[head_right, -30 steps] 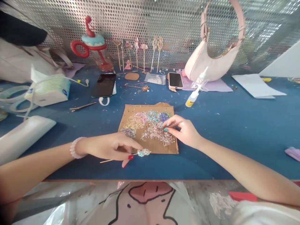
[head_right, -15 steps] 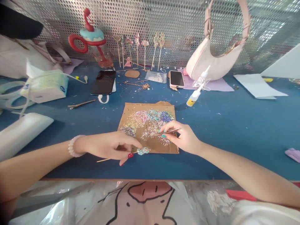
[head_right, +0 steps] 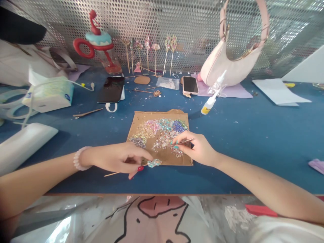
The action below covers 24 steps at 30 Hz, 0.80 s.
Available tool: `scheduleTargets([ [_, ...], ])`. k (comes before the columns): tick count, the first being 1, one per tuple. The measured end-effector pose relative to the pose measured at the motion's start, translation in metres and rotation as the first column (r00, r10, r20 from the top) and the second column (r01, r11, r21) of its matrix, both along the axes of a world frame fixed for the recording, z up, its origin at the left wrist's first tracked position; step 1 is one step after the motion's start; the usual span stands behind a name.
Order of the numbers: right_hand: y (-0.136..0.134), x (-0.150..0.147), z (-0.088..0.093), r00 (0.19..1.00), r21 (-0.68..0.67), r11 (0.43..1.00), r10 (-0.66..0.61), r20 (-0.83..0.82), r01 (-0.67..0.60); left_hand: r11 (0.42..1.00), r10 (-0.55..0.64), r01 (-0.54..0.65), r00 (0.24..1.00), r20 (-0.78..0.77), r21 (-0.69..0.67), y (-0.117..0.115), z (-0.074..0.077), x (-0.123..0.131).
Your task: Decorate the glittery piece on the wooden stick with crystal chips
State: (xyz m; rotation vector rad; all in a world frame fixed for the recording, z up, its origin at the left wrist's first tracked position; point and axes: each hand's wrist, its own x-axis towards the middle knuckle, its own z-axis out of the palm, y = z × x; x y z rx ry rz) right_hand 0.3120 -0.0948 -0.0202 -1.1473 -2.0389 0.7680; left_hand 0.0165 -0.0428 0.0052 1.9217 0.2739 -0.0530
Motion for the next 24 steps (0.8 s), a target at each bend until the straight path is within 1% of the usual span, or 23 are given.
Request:
scheduleTargets([
  [7,0.0023,0.0013,-0.0007,1.0,0.066,0.998,-0.019,0.013,0.018,1.0,-0.01,0.01,1.0,0.015,-0.008,0.0015,-0.0026,-0.0002],
  [12,0.0007,-0.0006,-0.0012,1.0,0.132,0.991,-0.029,-0.01,0.03,1.0,-0.004,0.004,1.0,0.011,-0.004,0.0015,-0.0007,0.0012],
  [18,0.0021,-0.0043,0.0005,0.999,0.148,0.988,-0.04,-0.015,0.041,1.0,-0.004,0.004,1.0,0.007,0.01,0.0008,0.0014,0.0019],
  [24,0.001,-0.0051,0.0028,1.0,0.152,0.988,-0.015,0.005,0.014,1.0,-0.015,0.016,1.0,-0.023,0.018,0.0013,0.0018,0.0012],
])
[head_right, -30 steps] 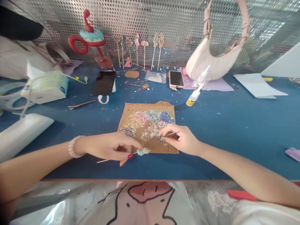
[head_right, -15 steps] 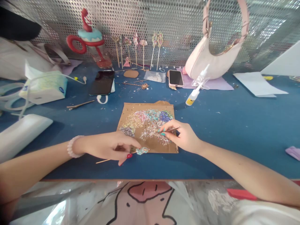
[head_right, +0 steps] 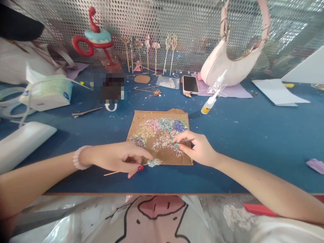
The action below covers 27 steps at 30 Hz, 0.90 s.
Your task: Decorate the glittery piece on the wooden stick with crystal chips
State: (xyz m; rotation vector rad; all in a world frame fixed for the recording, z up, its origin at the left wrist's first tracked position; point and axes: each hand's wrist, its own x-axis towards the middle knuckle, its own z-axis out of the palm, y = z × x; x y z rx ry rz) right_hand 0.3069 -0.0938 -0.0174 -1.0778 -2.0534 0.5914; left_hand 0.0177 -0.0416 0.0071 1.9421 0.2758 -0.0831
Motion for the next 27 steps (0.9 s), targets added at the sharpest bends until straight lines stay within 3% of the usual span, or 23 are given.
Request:
scheduleTargets([
  [12,-0.0013,0.0056,-0.0018,0.999,0.011,0.999,0.036,0.033,-0.037,1.0,0.0,0.0,1.0,0.03,0.005,0.001,-0.0002,0.0002],
  [22,-0.0025,0.0074,-0.0042,0.99,-0.015,0.99,0.141,-0.008,-0.142,1.0,-0.004,0.004,0.999,0.034,0.018,0.0012,-0.0017,0.0],
  [27,-0.0025,0.0089,-0.0055,0.991,-0.006,0.991,0.13,-0.034,-0.131,1.0,0.009,-0.009,1.0,-0.019,-0.02,0.0016,-0.0013,-0.001],
])
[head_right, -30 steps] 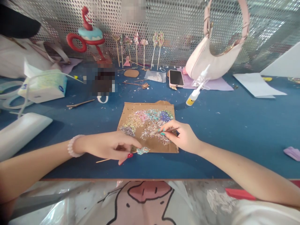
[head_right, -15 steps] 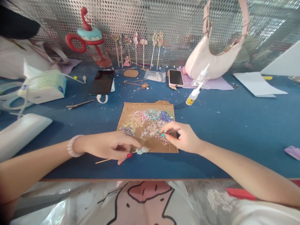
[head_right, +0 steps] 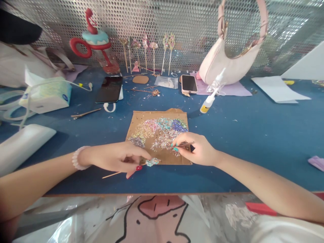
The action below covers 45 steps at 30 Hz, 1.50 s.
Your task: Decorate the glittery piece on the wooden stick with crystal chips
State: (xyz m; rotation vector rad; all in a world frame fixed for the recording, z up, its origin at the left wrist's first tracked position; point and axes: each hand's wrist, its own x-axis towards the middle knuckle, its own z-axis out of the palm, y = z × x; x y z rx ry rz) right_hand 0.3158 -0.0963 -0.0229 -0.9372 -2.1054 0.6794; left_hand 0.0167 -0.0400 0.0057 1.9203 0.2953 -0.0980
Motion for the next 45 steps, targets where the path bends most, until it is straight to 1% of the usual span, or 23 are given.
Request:
scheduleTargets([
  [6,0.0022,-0.0039,0.0031,0.994,0.064,0.992,-0.108,0.004,0.108,1.0,-0.008,0.009,1.0,0.027,-0.022,0.0003,-0.0002,0.0],
  [10,0.0025,-0.0037,0.003,0.985,0.042,0.985,-0.17,0.015,0.169,1.0,-0.013,0.014,0.999,0.035,-0.026,0.0007,-0.0014,-0.0008],
  [14,0.002,-0.0036,0.0049,0.978,0.041,0.979,-0.201,0.054,0.199,0.999,-0.014,0.015,0.999,0.03,-0.03,0.001,-0.001,-0.0011],
  [16,0.0014,-0.0041,0.0065,0.979,0.034,0.981,-0.193,0.071,0.191,1.0,-0.014,0.014,1.0,0.023,-0.017,0.0009,-0.0003,-0.0008],
  [21,-0.0002,-0.0045,0.005,0.992,-0.007,0.993,-0.117,0.047,0.118,1.0,-0.009,0.009,1.0,0.012,-0.007,0.0004,0.0009,0.0004],
  [26,0.0002,-0.0035,0.0019,0.994,-0.023,0.994,-0.101,0.046,0.102,1.0,-0.011,0.011,1.0,0.016,0.006,0.0009,0.001,0.0005],
  [28,0.0011,-0.0032,0.0024,0.995,-0.011,0.996,-0.093,0.035,0.093,1.0,-0.014,0.013,0.999,0.032,0.017,0.0009,0.0012,0.0004],
  [32,0.0024,-0.003,0.0038,0.995,0.066,0.994,-0.089,0.049,0.086,0.999,-0.018,0.016,0.998,0.06,0.029,0.0005,0.0011,0.0005],
  [38,0.0018,-0.0016,0.0026,0.991,0.043,0.991,-0.129,0.015,0.129,1.0,-0.017,0.016,0.999,0.043,0.027,0.0004,0.0005,0.0001],
  [45,0.0025,0.0016,0.0071,0.989,0.105,0.988,-0.123,0.08,0.114,0.999,-0.023,0.022,0.999,0.038,0.038,0.001,0.0014,0.0009],
])
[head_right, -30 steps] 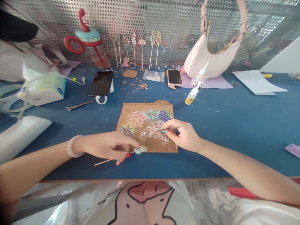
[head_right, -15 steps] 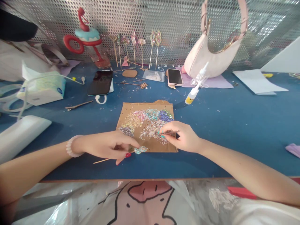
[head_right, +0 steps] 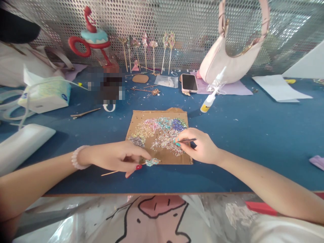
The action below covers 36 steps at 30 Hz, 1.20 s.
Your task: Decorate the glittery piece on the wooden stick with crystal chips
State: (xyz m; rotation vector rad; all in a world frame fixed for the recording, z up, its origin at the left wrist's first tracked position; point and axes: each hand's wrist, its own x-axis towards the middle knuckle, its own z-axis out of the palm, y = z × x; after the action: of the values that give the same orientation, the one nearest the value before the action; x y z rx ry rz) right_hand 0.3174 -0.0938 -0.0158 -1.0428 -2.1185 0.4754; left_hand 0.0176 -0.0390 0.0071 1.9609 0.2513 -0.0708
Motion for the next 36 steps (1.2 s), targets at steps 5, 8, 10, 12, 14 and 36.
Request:
scheduleTargets([
  [5,0.0001,0.0011,0.0045,0.999,0.01,1.0,0.02,0.047,-0.021,1.0,0.002,-0.002,1.0,0.0,-0.003,-0.0006,0.0002,0.0002],
  [8,0.001,0.0007,0.0054,0.998,0.021,1.0,0.022,0.054,-0.023,1.0,0.003,-0.003,1.0,0.004,-0.002,-0.0007,-0.0002,0.0],
  [10,0.0024,0.0003,0.006,0.998,0.038,0.999,0.034,0.06,-0.037,1.0,0.003,-0.003,1.0,0.007,0.004,-0.0007,-0.0004,-0.0001],
  [12,0.0043,0.0001,0.0067,0.995,0.06,0.994,0.088,0.053,-0.091,1.0,0.0,0.0,1.0,-0.001,0.005,-0.0006,-0.0004,-0.0003],
  [14,0.0062,0.0003,0.0072,0.988,0.079,0.985,0.15,0.032,-0.152,1.0,0.0,0.0,1.0,-0.01,0.002,-0.0005,-0.0003,-0.0003],
  [36,0.0014,-0.0001,0.0035,0.992,-0.056,0.995,-0.073,0.099,0.079,1.0,-0.011,0.011,1.0,-0.008,0.01,0.0007,0.0003,-0.0004],
])
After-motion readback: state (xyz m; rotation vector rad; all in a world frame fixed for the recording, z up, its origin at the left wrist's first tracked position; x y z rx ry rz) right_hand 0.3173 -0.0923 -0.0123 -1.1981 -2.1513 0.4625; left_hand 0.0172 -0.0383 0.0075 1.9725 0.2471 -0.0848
